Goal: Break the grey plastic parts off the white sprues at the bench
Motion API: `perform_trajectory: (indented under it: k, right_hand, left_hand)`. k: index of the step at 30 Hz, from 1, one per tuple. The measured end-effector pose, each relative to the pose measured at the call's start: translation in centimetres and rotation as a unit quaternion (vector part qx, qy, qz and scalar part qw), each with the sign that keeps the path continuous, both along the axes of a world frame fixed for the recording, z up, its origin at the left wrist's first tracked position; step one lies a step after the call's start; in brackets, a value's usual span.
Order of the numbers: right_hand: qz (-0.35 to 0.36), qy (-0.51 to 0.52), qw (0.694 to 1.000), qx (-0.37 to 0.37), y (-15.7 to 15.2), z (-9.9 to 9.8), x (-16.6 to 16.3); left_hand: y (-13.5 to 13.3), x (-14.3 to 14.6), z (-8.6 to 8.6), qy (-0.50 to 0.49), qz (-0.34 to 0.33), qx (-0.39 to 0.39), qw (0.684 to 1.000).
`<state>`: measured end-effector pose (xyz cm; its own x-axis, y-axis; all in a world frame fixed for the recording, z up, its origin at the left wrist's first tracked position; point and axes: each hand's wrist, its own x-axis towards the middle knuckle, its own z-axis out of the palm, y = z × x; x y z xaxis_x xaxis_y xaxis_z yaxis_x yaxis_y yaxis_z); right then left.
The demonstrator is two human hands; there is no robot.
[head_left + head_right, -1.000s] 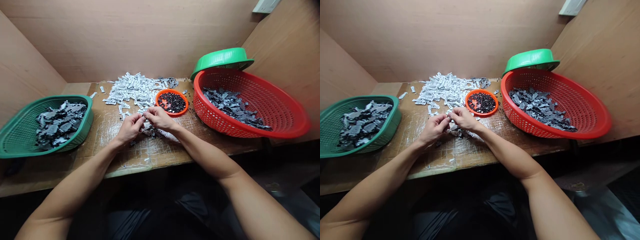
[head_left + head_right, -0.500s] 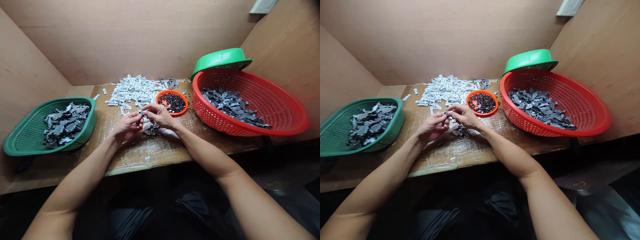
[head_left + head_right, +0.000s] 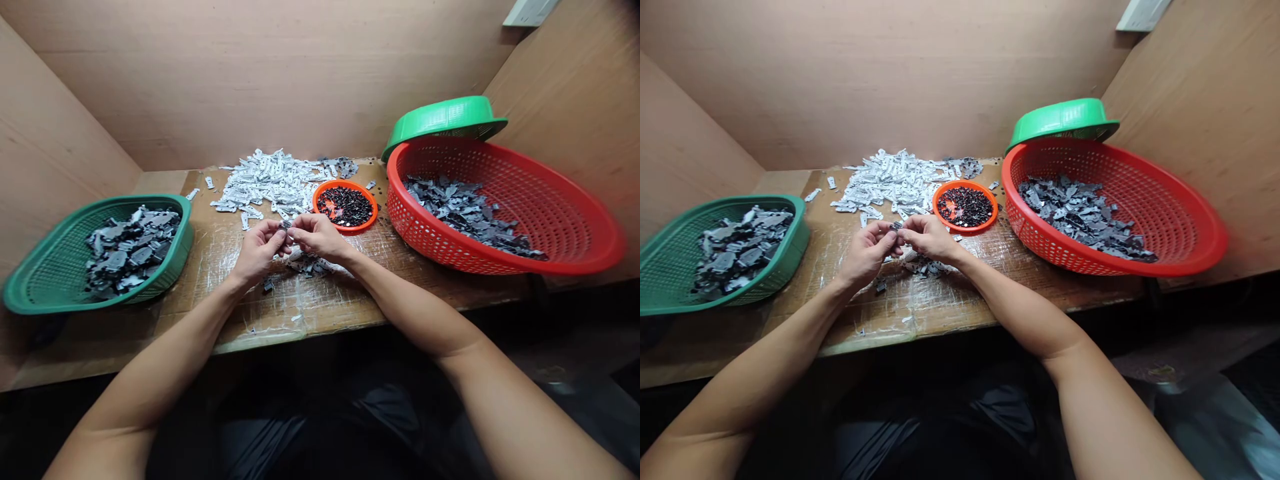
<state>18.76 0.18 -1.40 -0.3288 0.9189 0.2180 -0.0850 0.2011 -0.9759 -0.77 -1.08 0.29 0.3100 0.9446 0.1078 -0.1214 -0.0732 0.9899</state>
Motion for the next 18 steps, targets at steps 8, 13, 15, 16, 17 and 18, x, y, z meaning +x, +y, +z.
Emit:
perform_trajectory:
  k: [8,13,15,16,17,18]
  right_hand:
    - [-0.028,-0.090,0.993,0.073,0.0,0.4,0.2]
    - [-0.048,-0.139,0.979,0.142,-0.8,1.2,0.1]
    - [-0.068,-0.143,0.975,0.154,-1.3,1.6,0.1]
    - [-0.064,-0.141,0.976,0.155,-1.5,1.9,0.2]
    - [-0.052,-0.137,0.977,0.156,-1.7,2.1,0.2]
    - [-0.037,-0.132,0.978,0.158,-1.9,2.3,0.3]
  left_hand:
    - [-0.7,0.4,0.1,0.049,-0.020,0.009,0.999]
    - [-1.0,0.7,0.3,0.033,-0.036,0.001,0.999]
    - [-1.2,0.7,0.5,0.029,-0.054,0.013,0.998]
    - [-1.3,0.6,0.7,0.023,-0.067,0.014,0.997]
    - [-1.4,0.6,1.0,0.013,-0.080,0.009,0.997]
    - [-1.5,0.6,1.2,0.001,-0.093,-0.003,0.996]
